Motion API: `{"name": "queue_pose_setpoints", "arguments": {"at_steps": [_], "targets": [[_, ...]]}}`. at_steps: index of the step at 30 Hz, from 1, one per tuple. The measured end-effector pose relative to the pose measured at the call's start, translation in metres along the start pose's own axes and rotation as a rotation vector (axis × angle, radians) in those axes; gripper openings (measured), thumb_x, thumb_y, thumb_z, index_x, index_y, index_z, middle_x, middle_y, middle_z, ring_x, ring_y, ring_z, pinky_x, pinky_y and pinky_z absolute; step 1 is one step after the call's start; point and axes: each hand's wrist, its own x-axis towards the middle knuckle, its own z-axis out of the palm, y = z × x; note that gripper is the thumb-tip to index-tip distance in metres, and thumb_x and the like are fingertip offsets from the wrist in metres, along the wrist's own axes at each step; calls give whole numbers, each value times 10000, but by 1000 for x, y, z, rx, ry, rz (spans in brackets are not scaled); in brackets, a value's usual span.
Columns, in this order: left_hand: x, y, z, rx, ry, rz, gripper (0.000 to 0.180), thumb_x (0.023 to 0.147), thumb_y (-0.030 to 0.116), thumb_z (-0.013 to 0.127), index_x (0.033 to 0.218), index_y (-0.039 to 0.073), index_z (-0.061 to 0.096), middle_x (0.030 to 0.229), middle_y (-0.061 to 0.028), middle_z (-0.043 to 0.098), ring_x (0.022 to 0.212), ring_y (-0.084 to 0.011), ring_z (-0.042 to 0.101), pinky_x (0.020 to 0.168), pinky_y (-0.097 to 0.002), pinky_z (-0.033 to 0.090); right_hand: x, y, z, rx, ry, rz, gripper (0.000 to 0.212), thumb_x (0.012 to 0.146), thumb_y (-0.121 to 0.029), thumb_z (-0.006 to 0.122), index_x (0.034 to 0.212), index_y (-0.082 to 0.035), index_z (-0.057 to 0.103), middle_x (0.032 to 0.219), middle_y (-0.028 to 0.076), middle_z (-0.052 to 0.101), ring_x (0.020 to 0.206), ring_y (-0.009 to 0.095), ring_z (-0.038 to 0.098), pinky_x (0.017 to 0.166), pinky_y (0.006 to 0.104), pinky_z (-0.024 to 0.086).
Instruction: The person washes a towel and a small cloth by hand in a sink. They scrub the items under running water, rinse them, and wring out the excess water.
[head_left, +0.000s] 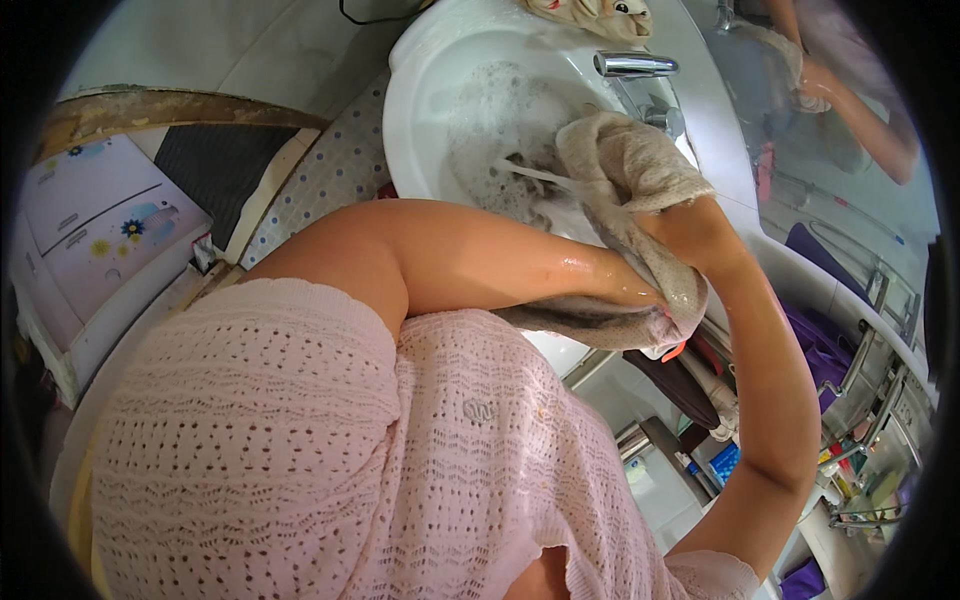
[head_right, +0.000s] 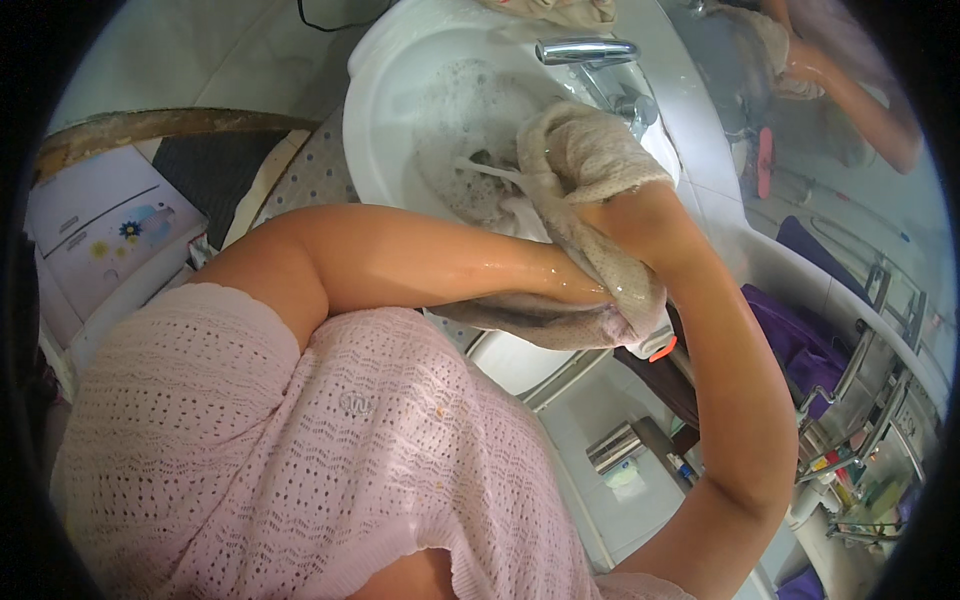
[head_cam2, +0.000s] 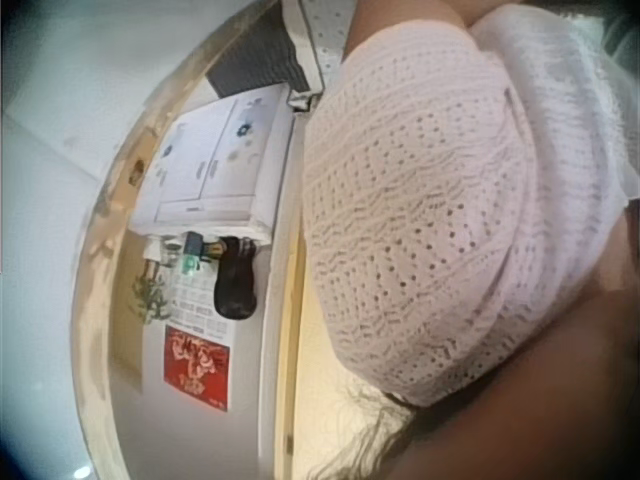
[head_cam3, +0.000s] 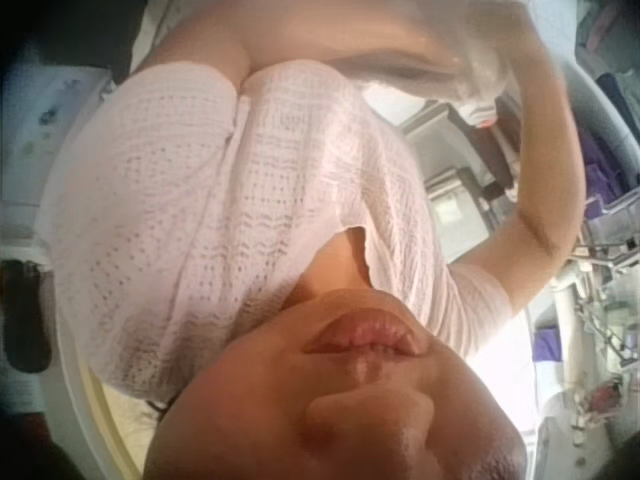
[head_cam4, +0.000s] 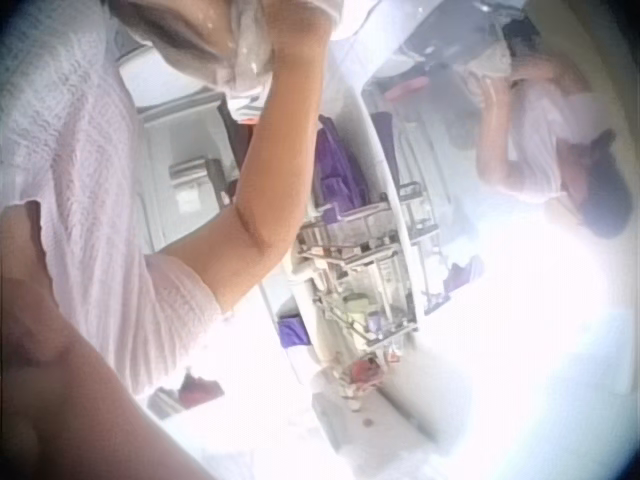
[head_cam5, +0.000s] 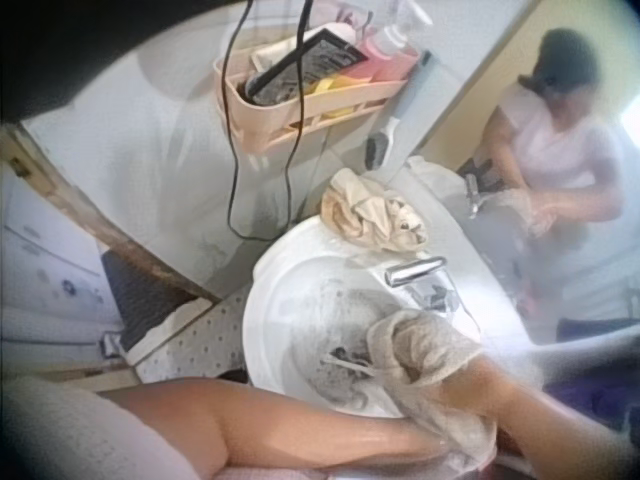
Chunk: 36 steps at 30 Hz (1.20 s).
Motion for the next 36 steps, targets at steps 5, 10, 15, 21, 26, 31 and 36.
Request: {"name": "queue_pose_setpoints", "arguments": {"at_steps": [5, 10, 15, 21, 26, 31, 36], "targets": [[-20, -12, 10, -306, -30, -213, 302, 794, 227, 590, 1022, 28, 596, 1013, -82, 613, 912, -177, 552, 811, -306, 429, 6, -5, -2, -1, -93, 261, 422, 743, -197, 593, 1102, 19, 552, 941, 142, 635, 894, 242, 603, 828, 327, 437], [-86, 3, -32, -1207, -196, -241, 579, 833, 349, 604, 1273, 14, 431, 1244, -108, 498, 1157, -214, 448, 978, -341, 364, -15, -19, -20, -112, -127, 415, 423, 731, -224, 592, 1091, -3, 569, 938, 174, 637, 929, 262, 602, 830, 341, 435], [-95, -12, -27, -1582, 155, 79, 720, 791, 525, 594, 1305, 71, 373, 1311, -59, 421, 1214, -199, 380, 1013, -361, 334, -27, -28, -6, -40, -32, 231, 455, 704, -232, 617, 1082, 11, 550, 929, 230, 625, 943, 312, 602, 801, 359, 464], [-69, 3, -25, -1420, 318, -44, 598, 770, 555, 612, 1145, 99, 521, 1170, -86, 528, 1107, -200, 476, 956, -363, 395, -39, -37, 32, -385, -22, 157, 690, 726, -288, 668, 1251, 20, 344, 926, 272, 541, 850, 407, 585, 729, 430, 496], [-65, 17, -43, -1581, 331, -134, 495, 760, 425, 651, 1072, 55, 546, 1012, -119, 601, 910, -243, 594, 821, -394, 494, -71, -51, 30, -222, 311, -101, 588, 797, -183, 620, 1285, -27, 330, 942, 224, 535, 841, 354, 583, 758, 396, 478], [-47, 31, -49, -1503, 294, -22, 338, 732, 270, 646, 935, 4, 598, 847, -134, 641, 762, -240, 634, 746, -377, 526, -93, 9, 79, 1208, 1025, -64, 294, 928, -247, 458, 1120, -25, 452, 1066, 162, 552, 888, 219, 582, 767, 339, 491], [-43, 38, -41, -1470, 196, -46, 349, 681, 157, 620, 952, -63, 601, 901, -188, 644, 802, -258, 638, 804, -370, 518, -63, 33, 129, 1969, 948, 108, 384, 873, -332, 531, 1092, -17, 523, 962, 140, 602, 888, 233, 590, 814, 346, 474]]}}
